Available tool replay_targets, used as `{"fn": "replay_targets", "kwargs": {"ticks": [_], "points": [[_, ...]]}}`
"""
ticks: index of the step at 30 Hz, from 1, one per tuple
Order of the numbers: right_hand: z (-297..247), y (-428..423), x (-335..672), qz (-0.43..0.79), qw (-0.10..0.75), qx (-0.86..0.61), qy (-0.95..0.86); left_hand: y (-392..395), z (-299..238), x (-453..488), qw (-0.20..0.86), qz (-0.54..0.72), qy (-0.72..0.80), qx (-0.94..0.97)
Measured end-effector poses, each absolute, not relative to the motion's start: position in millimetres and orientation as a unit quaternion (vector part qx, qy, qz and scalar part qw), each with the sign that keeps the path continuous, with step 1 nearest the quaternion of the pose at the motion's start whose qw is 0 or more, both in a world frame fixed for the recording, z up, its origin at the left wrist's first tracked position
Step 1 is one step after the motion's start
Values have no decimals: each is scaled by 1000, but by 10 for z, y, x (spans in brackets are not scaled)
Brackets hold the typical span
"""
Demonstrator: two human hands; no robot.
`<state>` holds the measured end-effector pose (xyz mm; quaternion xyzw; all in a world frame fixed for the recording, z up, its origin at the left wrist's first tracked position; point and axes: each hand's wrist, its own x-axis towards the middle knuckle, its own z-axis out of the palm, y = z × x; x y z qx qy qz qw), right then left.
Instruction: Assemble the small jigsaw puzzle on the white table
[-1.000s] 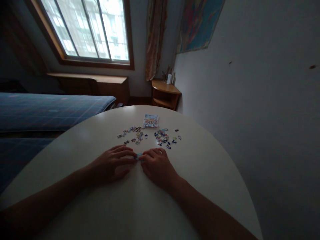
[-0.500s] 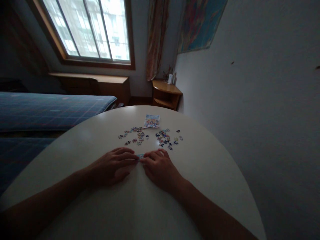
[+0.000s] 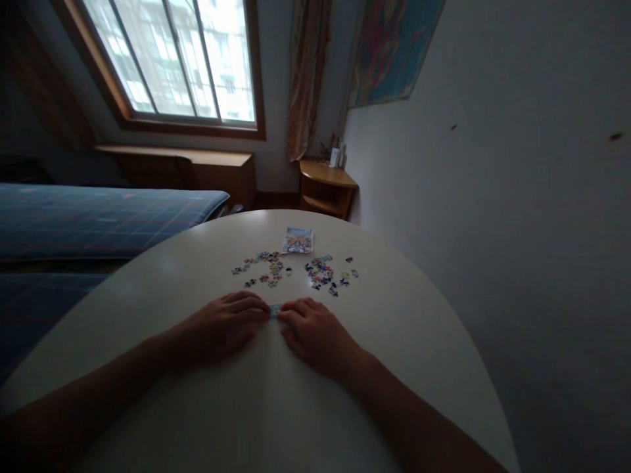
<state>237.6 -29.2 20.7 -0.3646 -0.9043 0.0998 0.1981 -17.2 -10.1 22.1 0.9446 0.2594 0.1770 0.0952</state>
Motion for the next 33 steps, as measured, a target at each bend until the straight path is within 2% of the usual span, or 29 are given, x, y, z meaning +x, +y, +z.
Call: {"fn": "replay_targets", "kwargs": {"ticks": [5, 10, 33], "points": [[214, -286, 2397, 105, 202, -358, -906, -77, 189, -179, 108, 200, 257, 939], [205, -270, 2407, 111, 197, -353, -908, -12, 95, -233, 73, 253, 311, 913], [207, -267, 2435, 126, 184, -361, -906, 21, 27, -265, 55, 222, 340, 912]]}}
